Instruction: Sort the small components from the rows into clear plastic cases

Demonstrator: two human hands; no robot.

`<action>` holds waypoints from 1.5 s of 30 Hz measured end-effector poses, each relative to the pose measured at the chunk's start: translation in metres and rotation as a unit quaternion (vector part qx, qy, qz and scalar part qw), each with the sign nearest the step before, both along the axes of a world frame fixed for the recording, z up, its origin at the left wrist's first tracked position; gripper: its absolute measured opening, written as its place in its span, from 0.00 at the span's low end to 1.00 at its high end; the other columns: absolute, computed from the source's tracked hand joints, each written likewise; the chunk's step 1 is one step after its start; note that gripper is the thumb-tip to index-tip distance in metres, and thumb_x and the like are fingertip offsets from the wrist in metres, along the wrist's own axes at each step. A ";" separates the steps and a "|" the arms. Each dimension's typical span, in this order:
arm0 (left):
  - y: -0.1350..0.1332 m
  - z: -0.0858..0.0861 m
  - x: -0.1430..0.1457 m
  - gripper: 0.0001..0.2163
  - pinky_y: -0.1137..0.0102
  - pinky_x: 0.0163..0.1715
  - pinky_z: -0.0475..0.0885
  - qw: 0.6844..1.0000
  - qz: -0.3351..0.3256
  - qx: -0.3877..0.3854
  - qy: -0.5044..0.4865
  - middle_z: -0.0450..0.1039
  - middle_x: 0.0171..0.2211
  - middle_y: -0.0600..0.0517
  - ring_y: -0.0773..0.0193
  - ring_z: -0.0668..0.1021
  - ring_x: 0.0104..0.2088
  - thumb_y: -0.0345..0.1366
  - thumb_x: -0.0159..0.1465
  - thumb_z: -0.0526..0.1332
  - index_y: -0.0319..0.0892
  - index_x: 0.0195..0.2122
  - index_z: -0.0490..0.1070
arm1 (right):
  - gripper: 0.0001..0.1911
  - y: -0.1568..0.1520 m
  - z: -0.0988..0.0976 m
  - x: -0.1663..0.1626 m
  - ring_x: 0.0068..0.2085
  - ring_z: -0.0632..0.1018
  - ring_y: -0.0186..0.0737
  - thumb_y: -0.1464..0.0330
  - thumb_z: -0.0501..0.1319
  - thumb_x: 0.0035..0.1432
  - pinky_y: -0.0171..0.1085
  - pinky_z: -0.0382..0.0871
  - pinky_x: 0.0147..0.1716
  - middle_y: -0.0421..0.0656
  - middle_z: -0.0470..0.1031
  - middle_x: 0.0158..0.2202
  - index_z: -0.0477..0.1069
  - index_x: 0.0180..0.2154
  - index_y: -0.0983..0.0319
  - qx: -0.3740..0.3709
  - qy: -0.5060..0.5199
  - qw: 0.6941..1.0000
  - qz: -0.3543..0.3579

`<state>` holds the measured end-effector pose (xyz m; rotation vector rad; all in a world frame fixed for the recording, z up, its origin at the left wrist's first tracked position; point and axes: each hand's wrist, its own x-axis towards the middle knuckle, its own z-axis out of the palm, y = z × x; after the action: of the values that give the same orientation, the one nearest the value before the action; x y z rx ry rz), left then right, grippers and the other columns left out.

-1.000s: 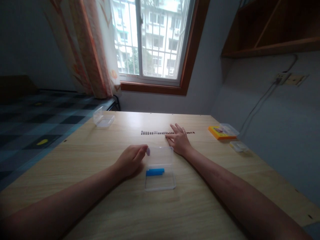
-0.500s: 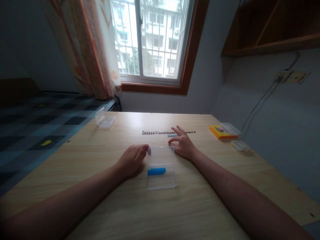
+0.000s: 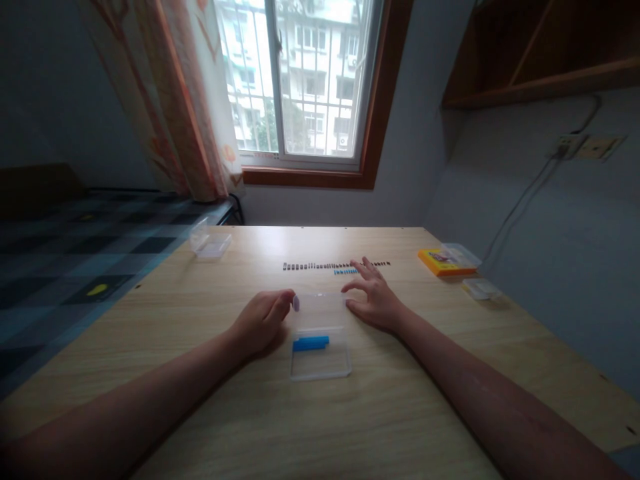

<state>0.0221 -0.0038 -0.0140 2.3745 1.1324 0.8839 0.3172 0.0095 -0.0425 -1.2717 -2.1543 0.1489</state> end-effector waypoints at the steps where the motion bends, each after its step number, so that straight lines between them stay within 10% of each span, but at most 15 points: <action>1: 0.000 0.000 0.000 0.28 0.68 0.33 0.67 1.000 -0.001 0.000 0.000 0.76 0.26 0.50 0.59 0.78 0.30 0.49 0.74 0.40 0.42 0.31 0.75 | 0.10 0.000 0.001 0.000 0.74 0.49 0.61 0.69 0.68 0.54 0.65 0.48 0.68 0.50 0.59 0.71 0.82 0.40 0.57 -0.001 -0.003 1.000 -0.001; 15: -0.001 0.001 0.000 0.29 0.68 0.32 0.68 1.000 0.006 -0.004 -0.004 0.74 0.23 0.51 0.59 0.78 0.30 0.51 0.75 0.40 0.42 0.31 0.75 | 0.05 -0.008 0.024 0.020 0.72 0.55 0.62 0.67 0.66 0.58 0.64 0.53 0.66 0.46 0.61 0.70 0.83 0.34 0.57 0.098 -0.030 0.995 -0.004; 25: -0.001 0.002 0.000 0.29 0.68 0.33 0.68 1.000 0.008 -0.003 -0.006 0.74 0.24 0.51 0.59 0.78 0.31 0.51 0.75 0.40 0.42 0.31 0.75 | 0.04 -0.052 0.081 0.011 0.42 0.77 0.47 0.67 0.66 0.62 0.48 0.71 0.44 0.44 0.79 0.38 0.80 0.38 0.55 0.195 0.034 0.978 0.062; 33: -0.001 0.001 0.000 0.30 0.69 0.33 0.68 1.000 0.013 -0.003 -0.002 0.74 0.24 0.51 0.59 0.78 0.32 0.51 0.75 0.40 0.43 0.30 0.76 | 0.05 -0.078 0.080 -0.022 0.37 0.75 0.41 0.69 0.63 0.65 0.41 0.70 0.38 0.43 0.78 0.34 0.79 0.40 0.57 0.071 -0.019 0.972 0.225; 45: -0.001 0.000 0.000 0.28 0.69 0.33 0.68 1.000 0.006 0.001 -0.009 0.74 0.25 0.51 0.60 0.77 0.31 0.50 0.75 0.41 0.43 0.29 0.74 | 0.04 -0.077 0.060 -0.036 0.37 0.73 0.41 0.70 0.67 0.60 0.41 0.68 0.40 0.42 0.76 0.34 0.81 0.37 0.57 -0.044 -0.054 0.975 0.210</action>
<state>0.0220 -0.0048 -0.0143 2.3588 1.1406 0.9085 0.2813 -0.0674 0.0178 -0.8697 -2.5119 0.3597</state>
